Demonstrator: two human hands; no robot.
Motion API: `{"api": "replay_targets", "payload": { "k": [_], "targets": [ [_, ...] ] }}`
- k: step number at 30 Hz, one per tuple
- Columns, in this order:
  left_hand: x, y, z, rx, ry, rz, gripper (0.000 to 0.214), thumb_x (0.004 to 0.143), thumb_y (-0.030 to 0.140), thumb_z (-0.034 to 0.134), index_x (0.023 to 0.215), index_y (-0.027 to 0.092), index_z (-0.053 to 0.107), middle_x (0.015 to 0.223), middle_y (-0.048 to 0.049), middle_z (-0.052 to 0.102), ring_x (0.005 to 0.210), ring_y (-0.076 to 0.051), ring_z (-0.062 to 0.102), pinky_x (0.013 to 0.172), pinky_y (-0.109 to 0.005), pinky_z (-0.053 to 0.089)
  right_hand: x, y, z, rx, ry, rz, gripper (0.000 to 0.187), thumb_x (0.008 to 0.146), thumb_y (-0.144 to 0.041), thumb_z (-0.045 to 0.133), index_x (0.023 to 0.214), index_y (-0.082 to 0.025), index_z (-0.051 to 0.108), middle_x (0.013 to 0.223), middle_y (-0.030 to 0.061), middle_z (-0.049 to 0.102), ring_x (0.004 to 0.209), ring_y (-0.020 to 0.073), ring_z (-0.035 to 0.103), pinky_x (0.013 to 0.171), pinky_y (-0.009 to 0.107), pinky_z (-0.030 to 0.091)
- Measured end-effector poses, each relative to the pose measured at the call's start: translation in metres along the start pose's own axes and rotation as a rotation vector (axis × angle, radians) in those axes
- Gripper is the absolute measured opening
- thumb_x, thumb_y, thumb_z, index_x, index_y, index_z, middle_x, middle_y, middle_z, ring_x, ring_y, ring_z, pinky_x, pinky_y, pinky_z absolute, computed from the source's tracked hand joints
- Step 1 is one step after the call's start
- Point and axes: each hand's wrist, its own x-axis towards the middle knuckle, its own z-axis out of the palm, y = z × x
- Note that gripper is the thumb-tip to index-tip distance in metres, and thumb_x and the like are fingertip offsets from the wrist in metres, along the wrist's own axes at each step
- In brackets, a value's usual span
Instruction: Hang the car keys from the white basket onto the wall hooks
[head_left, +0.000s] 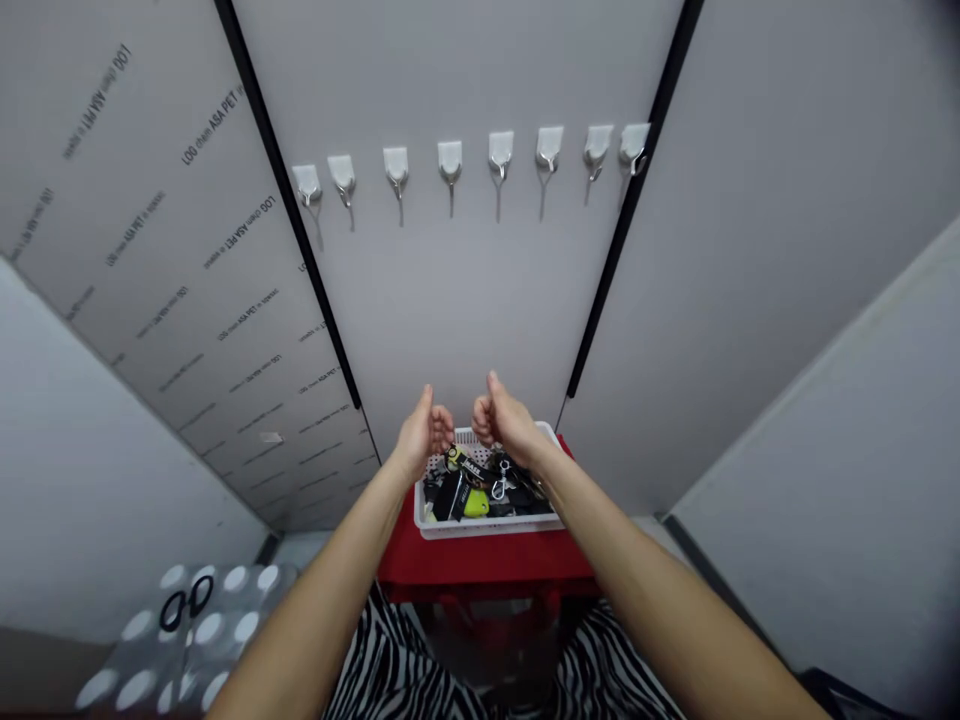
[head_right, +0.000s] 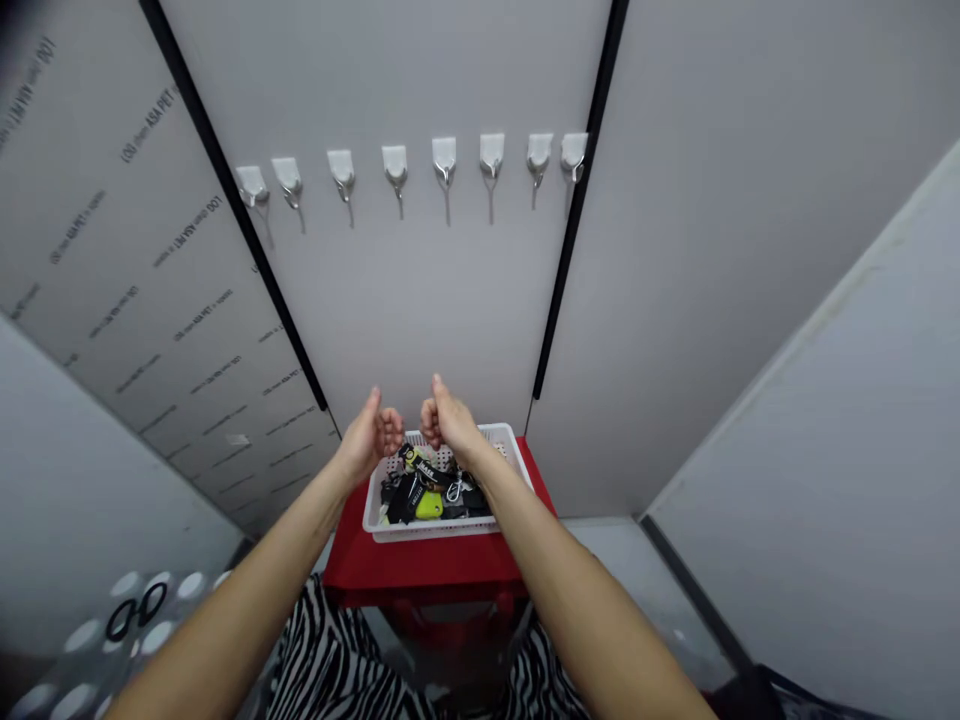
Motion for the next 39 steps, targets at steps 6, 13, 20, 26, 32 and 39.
{"api": "replay_targets", "payload": {
  "k": [6, 13, 20, 26, 32, 39],
  "targets": [
    [-0.018, -0.063, -0.01, 0.762, 0.277, 0.329, 0.018, 0.064, 0.022, 0.04, 0.078, 0.018, 0.051, 0.079, -0.0023, 0.054, 0.075, -0.014, 0.047, 0.07, -0.026, 0.035, -0.014, 0.064, 0.004, -0.797, 0.25, -0.282, 0.028, 0.065, -0.041, 0.04, 0.063, -0.016, 0.053, 0.067, 0.0036, 0.055, 0.066, 0.014, 0.048, 0.06, 0.024, 0.033],
    [-0.02, -0.068, -0.006, 1.045, 0.167, 0.437, 0.044, 0.063, 0.01, 0.037, 0.106, 0.023, 0.037, 0.114, -0.003, 0.035, 0.102, -0.016, 0.032, 0.085, -0.03, 0.026, -0.013, 0.068, 0.004, -0.86, 0.07, -0.316, 0.017, 0.065, -0.026, 0.042, 0.072, -0.018, 0.055, 0.071, 0.0039, 0.057, 0.069, 0.0151, 0.049, 0.063, 0.025, 0.034],
    [-0.013, -0.054, -0.009, 0.707, 0.032, 0.456, 0.018, 0.063, 0.019, 0.043, 0.081, 0.019, 0.048, 0.087, -0.0024, 0.05, 0.085, -0.014, 0.042, 0.076, -0.027, 0.032, -0.017, 0.066, 0.0, -0.522, 0.186, -0.308, 0.014, 0.059, -0.028, 0.049, 0.066, -0.018, 0.056, 0.064, 0.001, 0.057, 0.06, 0.0138, 0.049, 0.059, 0.025, 0.035],
    [-0.009, -0.043, -0.003, 0.081, 0.006, 0.201, 0.017, 0.06, 0.026, 0.05, 0.072, 0.015, 0.045, 0.062, 0.0022, 0.048, 0.056, -0.007, 0.044, 0.053, -0.018, 0.034, -0.013, 0.061, -0.003, 0.032, 0.312, -0.149, 0.018, 0.054, -0.028, 0.055, 0.066, -0.016, 0.051, 0.053, -0.003, 0.049, 0.049, 0.0095, 0.044, 0.05, 0.023, 0.036],
    [-0.013, -0.031, 0.005, -0.205, 0.078, 0.086, 0.025, 0.053, 0.03, 0.055, 0.071, 0.015, 0.044, 0.054, 0.0046, 0.047, 0.047, -0.006, 0.043, 0.046, -0.016, 0.032, -0.006, 0.031, 0.006, 0.252, 0.247, -0.178, 0.018, 0.054, -0.027, 0.055, 0.066, -0.015, 0.052, 0.063, -0.0009, 0.053, 0.059, 0.0092, 0.047, 0.057, 0.022, 0.037],
    [-0.012, 0.008, 0.003, -0.243, 0.075, 0.142, 0.028, 0.049, 0.032, 0.059, 0.065, 0.014, 0.044, 0.055, 0.0003, 0.053, 0.049, -0.008, 0.046, 0.042, -0.017, 0.032, 0.018, -0.027, 0.025, 0.11, 0.253, -0.318, 0.014, 0.053, -0.026, 0.055, 0.056, -0.015, 0.046, 0.049, -0.0055, 0.045, 0.047, 0.0054, 0.041, 0.049, 0.019, 0.034]
  ]
}}
